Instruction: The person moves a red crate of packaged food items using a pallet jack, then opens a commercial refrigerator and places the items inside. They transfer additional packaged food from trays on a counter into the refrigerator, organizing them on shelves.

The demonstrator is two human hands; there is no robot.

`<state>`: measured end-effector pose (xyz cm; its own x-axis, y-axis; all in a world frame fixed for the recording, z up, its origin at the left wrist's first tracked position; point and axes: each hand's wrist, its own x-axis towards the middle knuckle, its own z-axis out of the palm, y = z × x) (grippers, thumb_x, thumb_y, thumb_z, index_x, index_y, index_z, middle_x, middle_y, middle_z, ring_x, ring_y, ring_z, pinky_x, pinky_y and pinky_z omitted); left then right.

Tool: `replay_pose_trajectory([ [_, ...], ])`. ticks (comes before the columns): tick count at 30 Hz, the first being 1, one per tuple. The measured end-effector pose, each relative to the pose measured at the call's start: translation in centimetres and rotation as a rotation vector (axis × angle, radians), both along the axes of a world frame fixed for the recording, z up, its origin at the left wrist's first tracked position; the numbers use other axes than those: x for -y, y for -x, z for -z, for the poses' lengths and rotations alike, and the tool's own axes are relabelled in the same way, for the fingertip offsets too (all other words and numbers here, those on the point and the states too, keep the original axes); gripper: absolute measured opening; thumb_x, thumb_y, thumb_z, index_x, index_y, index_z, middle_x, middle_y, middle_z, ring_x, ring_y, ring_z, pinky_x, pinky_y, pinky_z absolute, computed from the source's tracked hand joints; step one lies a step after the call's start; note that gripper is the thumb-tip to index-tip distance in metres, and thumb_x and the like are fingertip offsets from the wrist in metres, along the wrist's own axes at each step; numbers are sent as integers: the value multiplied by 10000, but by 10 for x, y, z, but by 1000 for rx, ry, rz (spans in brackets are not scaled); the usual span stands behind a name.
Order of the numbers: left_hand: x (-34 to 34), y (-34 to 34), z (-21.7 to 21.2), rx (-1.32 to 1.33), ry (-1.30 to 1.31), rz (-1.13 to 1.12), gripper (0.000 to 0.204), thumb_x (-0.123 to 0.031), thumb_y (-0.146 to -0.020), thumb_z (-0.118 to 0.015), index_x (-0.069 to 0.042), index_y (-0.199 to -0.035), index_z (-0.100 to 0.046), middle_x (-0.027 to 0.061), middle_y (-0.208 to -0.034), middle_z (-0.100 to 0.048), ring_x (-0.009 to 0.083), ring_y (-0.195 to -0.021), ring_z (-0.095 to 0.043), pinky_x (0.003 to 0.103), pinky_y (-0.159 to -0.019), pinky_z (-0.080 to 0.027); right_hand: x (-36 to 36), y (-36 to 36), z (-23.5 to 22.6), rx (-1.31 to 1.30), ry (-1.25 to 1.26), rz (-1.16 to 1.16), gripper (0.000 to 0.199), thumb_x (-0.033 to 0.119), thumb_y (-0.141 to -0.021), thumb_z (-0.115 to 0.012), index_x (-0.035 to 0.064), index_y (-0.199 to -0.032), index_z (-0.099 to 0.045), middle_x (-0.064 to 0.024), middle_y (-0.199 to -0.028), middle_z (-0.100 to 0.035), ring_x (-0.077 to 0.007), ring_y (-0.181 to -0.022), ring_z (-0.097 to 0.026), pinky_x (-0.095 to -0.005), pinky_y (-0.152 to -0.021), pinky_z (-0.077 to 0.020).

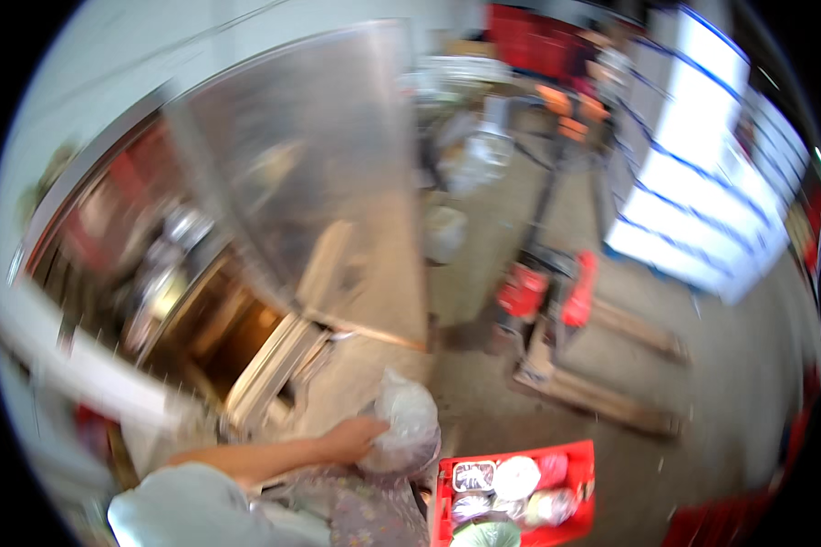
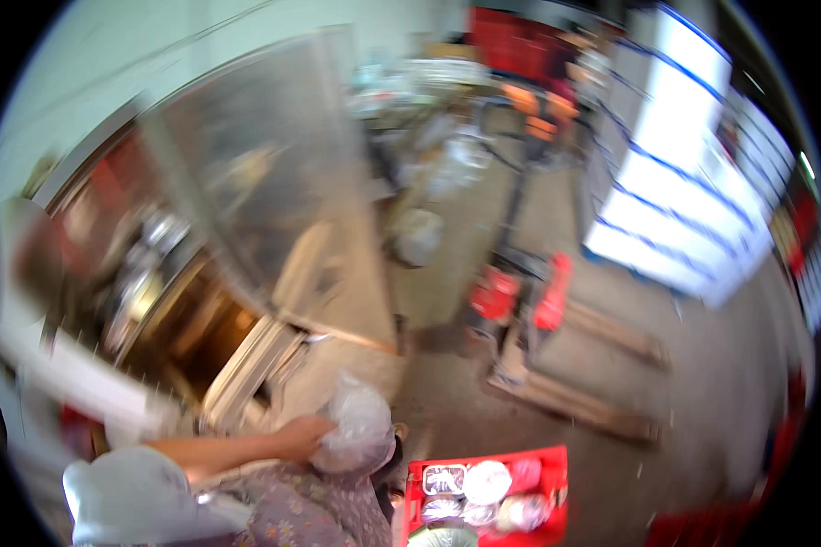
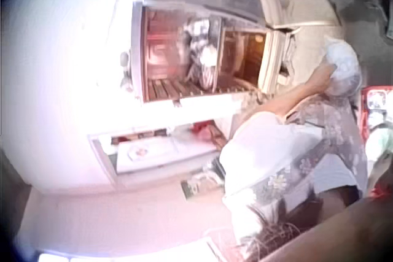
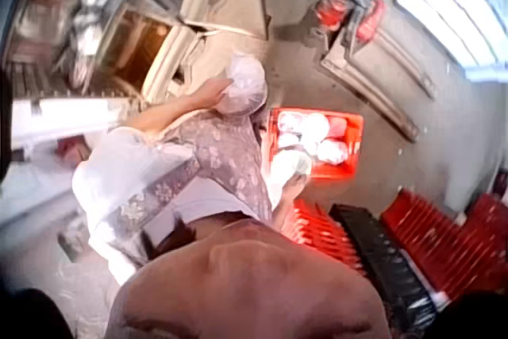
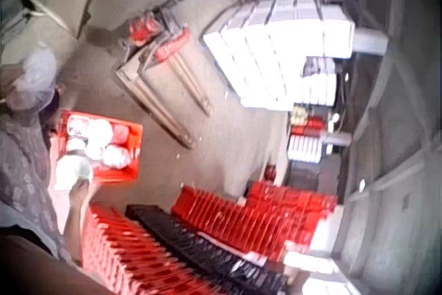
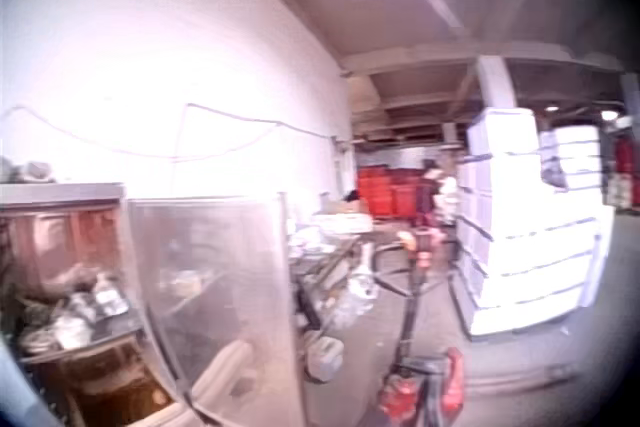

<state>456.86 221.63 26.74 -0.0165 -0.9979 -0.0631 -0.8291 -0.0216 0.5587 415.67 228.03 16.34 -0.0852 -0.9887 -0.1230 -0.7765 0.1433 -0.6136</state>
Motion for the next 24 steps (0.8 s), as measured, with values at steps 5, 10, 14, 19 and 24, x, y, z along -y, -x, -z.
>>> replay_pose_trajectory([
  [5, -106, -69, -70, -19, 260, -520, 361, 42, -656, -515, -44, -1003, -566, 174, -944, -581, 348, -894, -550, 402, -787, -448, 31, -32, -55, 96, -28, -299, 295, 179, -877, -429, -97, -954, -500, -311, -851, -531, -461, -803, -491, -471, -728, -394],
  [10, -163, -149, -120, -60, 496, -830, 284, 83, -624, -494, -44, -858, -593, 186, -838, -592, 355, -839, -568, 398, -750, -456, 59, -80, -63, 166, 101, -513, 325, 186, -886, -427, -109, -1006, -493, -315, -907, -542, -461, -857, -497, -460, -767, -395],
  [14, -184, -250, -146, -87, 606, -941, 292, 86, -626, -452, 12, -878, -579, 187, -828, -609, 313, -810, -599, 347, -767, -462, 86, -145, -43, 141, 269, -693, 368, 200, -891, -432, -129, -1048, -477, -319, -961, -545, -461, -934, -496, -441, -817, -396],
  [19, -184, -410, -155, -94, 725, -997, 298, 71, -638, -437, 21, -904, -561, 182, -818, -602, 292, -814, -598, 335, -754, -450, 62, -274, -107, 118, -79, -610, 304, 172, -885, -430, -103, -998, -495, -297, -914, -546, -446, -876, -506, -439, -786, -404],
  [24, -160, -545, -179, 157, 610, -635, 243, 72, -631, -458, -2, -848, -539, 199, -811, -557, 385, -839, -534, 376, -748, -432, 38, -390, -117, 204, 24, -604, 264, 153, -882, -435, -93, -960, -492, -286, -877, -544, -424, -833, -514, -443, -767, -401],
])
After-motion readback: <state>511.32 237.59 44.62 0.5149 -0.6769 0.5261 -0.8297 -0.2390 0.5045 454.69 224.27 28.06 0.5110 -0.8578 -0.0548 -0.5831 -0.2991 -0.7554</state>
